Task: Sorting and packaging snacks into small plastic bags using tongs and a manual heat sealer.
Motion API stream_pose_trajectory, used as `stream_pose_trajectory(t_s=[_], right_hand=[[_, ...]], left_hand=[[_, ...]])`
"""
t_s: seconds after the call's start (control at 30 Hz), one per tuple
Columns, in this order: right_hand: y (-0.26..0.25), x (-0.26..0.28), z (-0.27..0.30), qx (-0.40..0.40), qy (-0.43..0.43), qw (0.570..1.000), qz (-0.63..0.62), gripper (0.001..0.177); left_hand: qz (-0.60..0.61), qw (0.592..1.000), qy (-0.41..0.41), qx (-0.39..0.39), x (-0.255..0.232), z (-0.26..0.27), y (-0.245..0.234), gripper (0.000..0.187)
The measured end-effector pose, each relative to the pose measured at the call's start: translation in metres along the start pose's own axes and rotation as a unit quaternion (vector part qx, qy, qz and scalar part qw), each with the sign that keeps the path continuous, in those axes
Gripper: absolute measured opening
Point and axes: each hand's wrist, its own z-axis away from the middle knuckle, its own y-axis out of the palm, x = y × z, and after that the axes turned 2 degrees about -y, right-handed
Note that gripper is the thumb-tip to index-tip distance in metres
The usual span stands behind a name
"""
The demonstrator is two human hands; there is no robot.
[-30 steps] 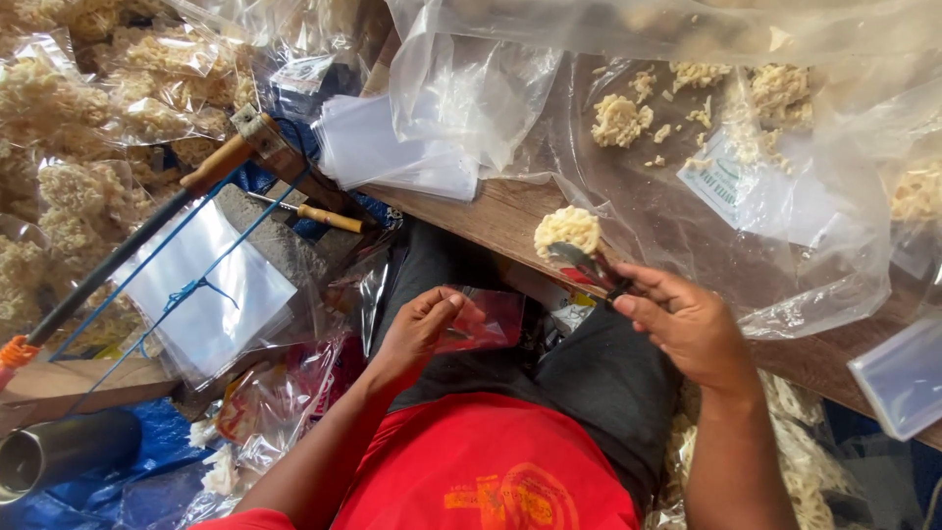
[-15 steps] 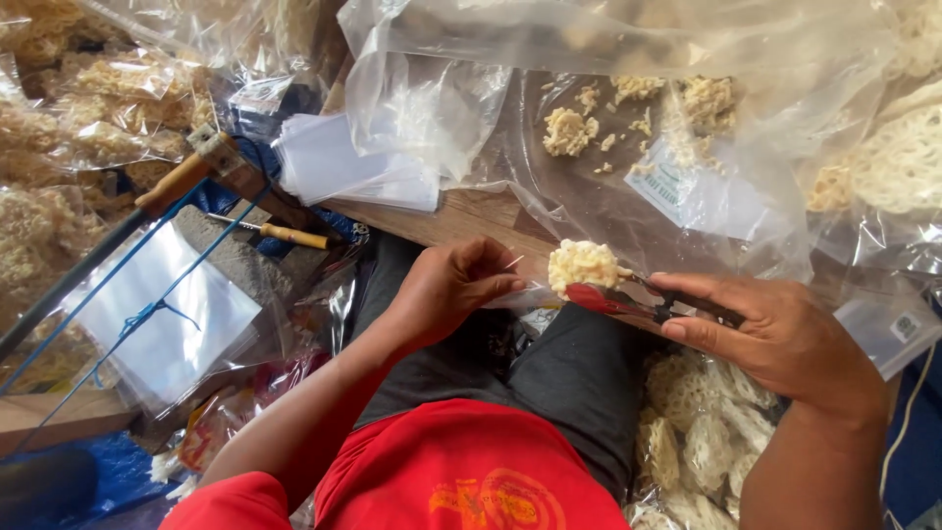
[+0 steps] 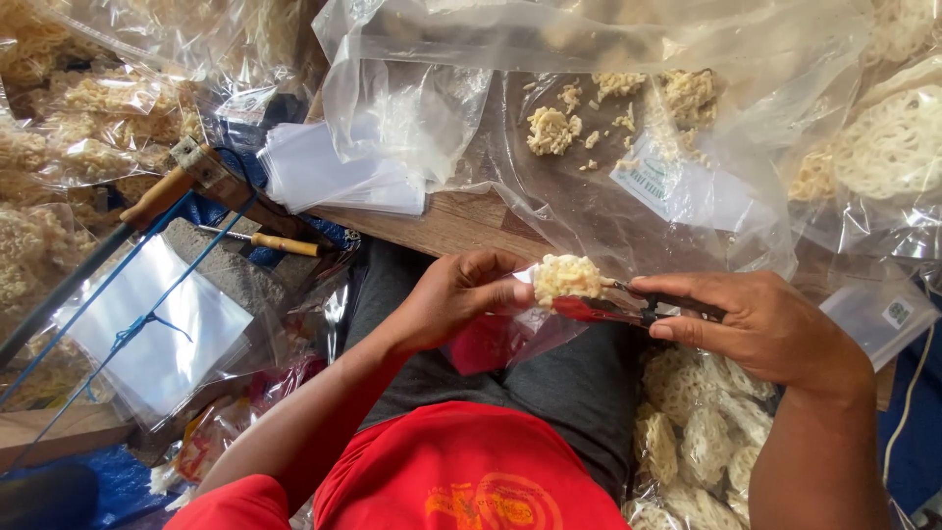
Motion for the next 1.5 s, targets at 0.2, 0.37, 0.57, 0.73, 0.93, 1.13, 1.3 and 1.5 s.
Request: stream_pose_trajectory(t_s=[0.2, 0.37, 0.57, 0.73, 0.93, 1.13, 1.3, 1.5], right_hand=[[-0.001, 0.03, -0.005, 0.014, 0.072, 0.997, 0.04, 0.059], [-0.016, 0.03, 0.006, 0.009, 0.085, 0.994, 0.067, 0.062], [-0.014, 0.018, 0.006, 0.003, 0.016, 0.997, 0.073, 0.05], [0.002, -0.013, -0.012, -0.003, -0.089, 0.994, 0.057, 0.046], [0.044, -0.021, 0.021, 0.012, 0.219, 0.974, -0.058, 0.072], [0.142, -0.069, 0.0, 0.079, 0.179, 0.979, 0.059, 0.056], [0.203, -0.099, -0.045, 0.138, 0.21, 0.96, 0.121, 0.056], [0.231, -0.101, -0.07, 0.179, 0.225, 0.952, 0.099, 0.035]], left_hand=[[0.111, 0.993, -0.041, 0.031, 0.012, -0.005, 0.001, 0.039], [0.139, 0.989, 0.002, 0.048, 0.02, -0.008, 0.0, 0.031], [0.196, 0.979, 0.036, 0.045, 0.034, -0.012, 0.01, 0.024], [0.133, 0.989, 0.043, -0.04, 0.063, -0.019, 0.01, 0.014], [0.057, 0.981, 0.018, -0.183, 0.091, -0.002, -0.022, 0.014], [0.081, 0.967, -0.073, -0.228, 0.126, 0.029, -0.049, 0.03], [0.076, 0.964, -0.109, -0.228, 0.145, 0.055, -0.055, 0.028], [0.09, 0.959, -0.052, -0.262, 0.159, 0.061, -0.063, 0.034]])
